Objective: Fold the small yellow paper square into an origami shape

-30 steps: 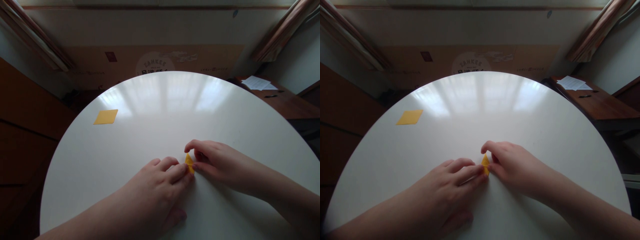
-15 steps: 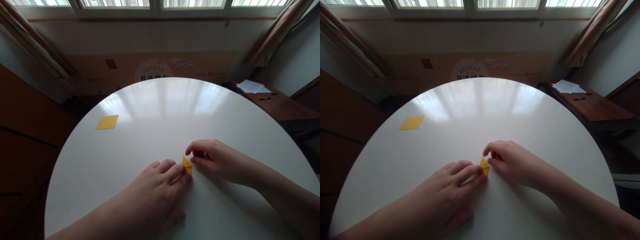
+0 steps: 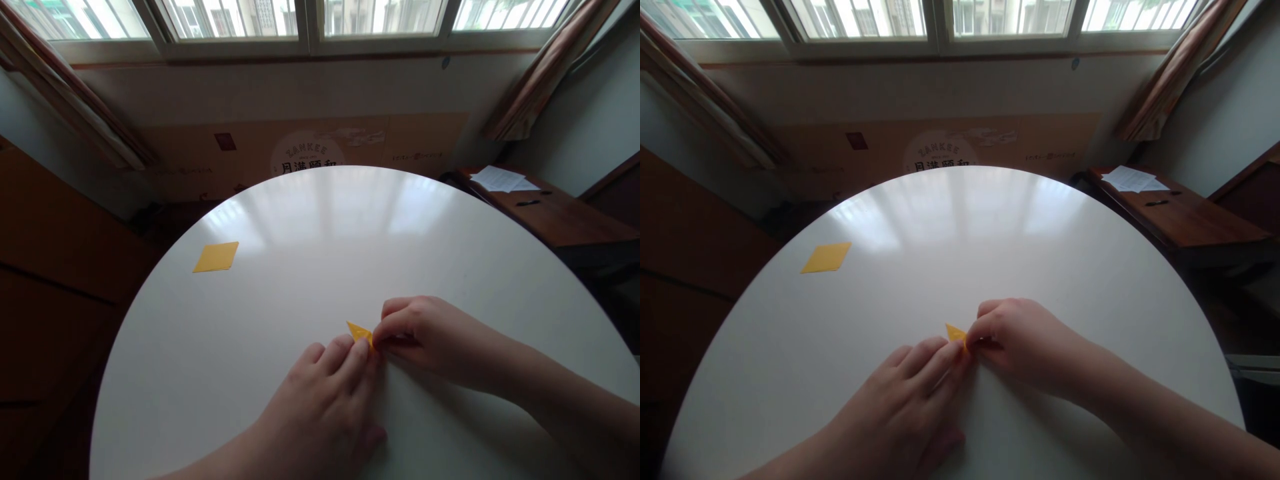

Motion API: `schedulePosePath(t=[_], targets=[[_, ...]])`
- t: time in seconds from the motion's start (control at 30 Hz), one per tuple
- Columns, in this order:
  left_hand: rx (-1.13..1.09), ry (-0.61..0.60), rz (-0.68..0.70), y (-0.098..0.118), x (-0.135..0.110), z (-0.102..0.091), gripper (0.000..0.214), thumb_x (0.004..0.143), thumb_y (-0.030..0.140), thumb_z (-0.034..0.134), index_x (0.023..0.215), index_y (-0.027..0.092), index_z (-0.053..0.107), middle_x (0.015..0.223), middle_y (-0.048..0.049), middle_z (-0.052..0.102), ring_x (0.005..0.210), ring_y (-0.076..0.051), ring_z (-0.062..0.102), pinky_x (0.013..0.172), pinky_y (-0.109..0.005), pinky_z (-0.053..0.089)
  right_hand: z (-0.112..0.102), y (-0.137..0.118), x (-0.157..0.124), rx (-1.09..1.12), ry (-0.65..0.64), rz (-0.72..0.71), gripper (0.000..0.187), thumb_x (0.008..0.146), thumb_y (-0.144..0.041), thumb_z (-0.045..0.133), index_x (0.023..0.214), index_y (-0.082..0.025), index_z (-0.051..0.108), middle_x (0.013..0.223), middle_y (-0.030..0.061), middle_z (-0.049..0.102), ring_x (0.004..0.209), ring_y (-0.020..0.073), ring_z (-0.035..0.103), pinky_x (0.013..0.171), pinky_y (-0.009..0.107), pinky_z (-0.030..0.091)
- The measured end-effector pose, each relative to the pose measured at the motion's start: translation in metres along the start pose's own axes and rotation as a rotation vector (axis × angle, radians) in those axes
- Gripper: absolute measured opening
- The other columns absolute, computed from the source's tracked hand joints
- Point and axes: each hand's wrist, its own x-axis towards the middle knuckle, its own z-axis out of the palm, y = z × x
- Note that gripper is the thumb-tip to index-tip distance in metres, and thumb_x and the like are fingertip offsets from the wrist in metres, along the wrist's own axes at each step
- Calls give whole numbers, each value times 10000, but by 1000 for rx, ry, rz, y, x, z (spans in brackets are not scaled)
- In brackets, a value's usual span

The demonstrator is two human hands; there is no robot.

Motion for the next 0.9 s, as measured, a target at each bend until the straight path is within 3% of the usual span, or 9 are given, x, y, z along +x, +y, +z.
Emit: schedulePosePath(t=[0.37, 0.6, 0.9], targets=[[-108, -41, 16, -3, 1, -8, 660, 877, 442, 598, 1447, 153, 432, 1371, -130, 553, 1159, -335, 502, 975, -492, 466, 9, -2, 3, -110, 92, -3, 216, 911, -167, 572, 859, -238, 769, 863, -3, 706, 690, 129, 635, 661, 236, 433], [-85, -45, 26, -3, -3, -10, 686, 868, 456, 618, 1458, 173, 413, 1404, -138, 528, 1193, -342, 498, 994, -495, 453, 5, -1, 0, -77, 57, -62, 223, 906, -141, 573, 889, -234, 775, 871, 5, 708, 687, 128, 638, 661, 231, 441], [-59, -71, 40, -5, 0, -10, 690, 883, 484, 578, 1463, 148, 413, 1419, -162, 521, 1214, -357, 492, 980, -492, 455, -2, -7, -5, -90, -24, -43, 235, 889, -101, 569, 773, -216, 738, 822, -12, 692, 654, 117, 618, 624, 224, 417]])
